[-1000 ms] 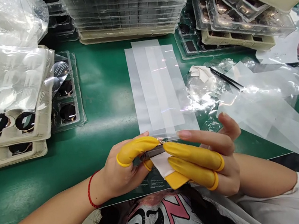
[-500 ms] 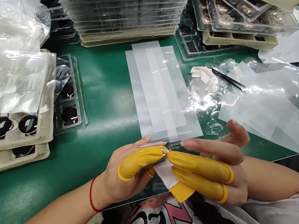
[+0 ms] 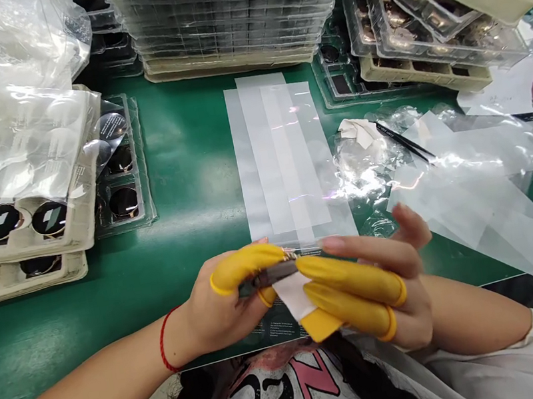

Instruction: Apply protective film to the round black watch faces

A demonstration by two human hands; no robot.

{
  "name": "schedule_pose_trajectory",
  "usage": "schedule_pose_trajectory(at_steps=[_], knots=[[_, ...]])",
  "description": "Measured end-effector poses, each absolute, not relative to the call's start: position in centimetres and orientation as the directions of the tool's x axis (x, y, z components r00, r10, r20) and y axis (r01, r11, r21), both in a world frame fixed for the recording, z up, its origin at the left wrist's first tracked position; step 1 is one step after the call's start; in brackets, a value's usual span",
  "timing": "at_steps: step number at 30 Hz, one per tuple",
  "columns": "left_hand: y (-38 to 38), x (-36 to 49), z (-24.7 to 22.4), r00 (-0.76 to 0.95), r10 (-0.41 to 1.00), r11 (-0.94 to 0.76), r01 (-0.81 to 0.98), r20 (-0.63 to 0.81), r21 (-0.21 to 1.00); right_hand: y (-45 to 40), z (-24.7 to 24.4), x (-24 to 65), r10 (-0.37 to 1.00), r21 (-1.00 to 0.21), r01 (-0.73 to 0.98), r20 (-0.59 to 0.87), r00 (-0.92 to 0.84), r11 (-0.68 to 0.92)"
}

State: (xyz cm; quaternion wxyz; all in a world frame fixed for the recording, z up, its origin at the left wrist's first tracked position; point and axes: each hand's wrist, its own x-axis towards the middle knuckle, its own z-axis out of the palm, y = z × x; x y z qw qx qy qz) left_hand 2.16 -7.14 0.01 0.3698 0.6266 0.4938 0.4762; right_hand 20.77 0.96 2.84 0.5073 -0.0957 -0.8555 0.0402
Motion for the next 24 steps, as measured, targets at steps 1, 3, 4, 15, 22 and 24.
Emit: schedule_pose_trajectory(at_steps=[1,3,4,15,22,24], knots=[[-6.9,2.2,-0.1,0.039,0.967,-0.254,0.269,0.253,0.929,1.1,2.9,20.9,0.24,-0.199,0.136,0.84,-0.487,0.971],[-6.1,2.3,-0.4,-0.005,0.964,-0.254,0.259,0.265,0.932,1.4,2.9,21.0,0.334,-0.3,0.151,0.8,-0.498,0.942],[-5.7,2.3,-0.6,-0.019,0.97,-0.232,0.237,0.244,0.943,1.5,2.8,21.0,0.385,-0.352,0.163,0.775,-0.501,0.922],[-3.7,2.2,-1.5,0.069,0.996,0.053,-0.04,-0.051,0.998,3.1,-0.8,19.2,0.566,-0.453,0.351,0.547,-0.617,0.82],[-3.5,2.2,-2.6,0.098,0.993,0.081,-0.117,-0.069,0.99,4.4,-1.4,18.7,0.614,-0.408,0.459,0.5,-0.611,0.789],[-3.4,2.1,-2.6,0.115,0.991,0.084,-0.108,-0.072,0.991,4.7,-1.3,18.5,0.622,-0.394,0.481,0.507,-0.596,0.783]])
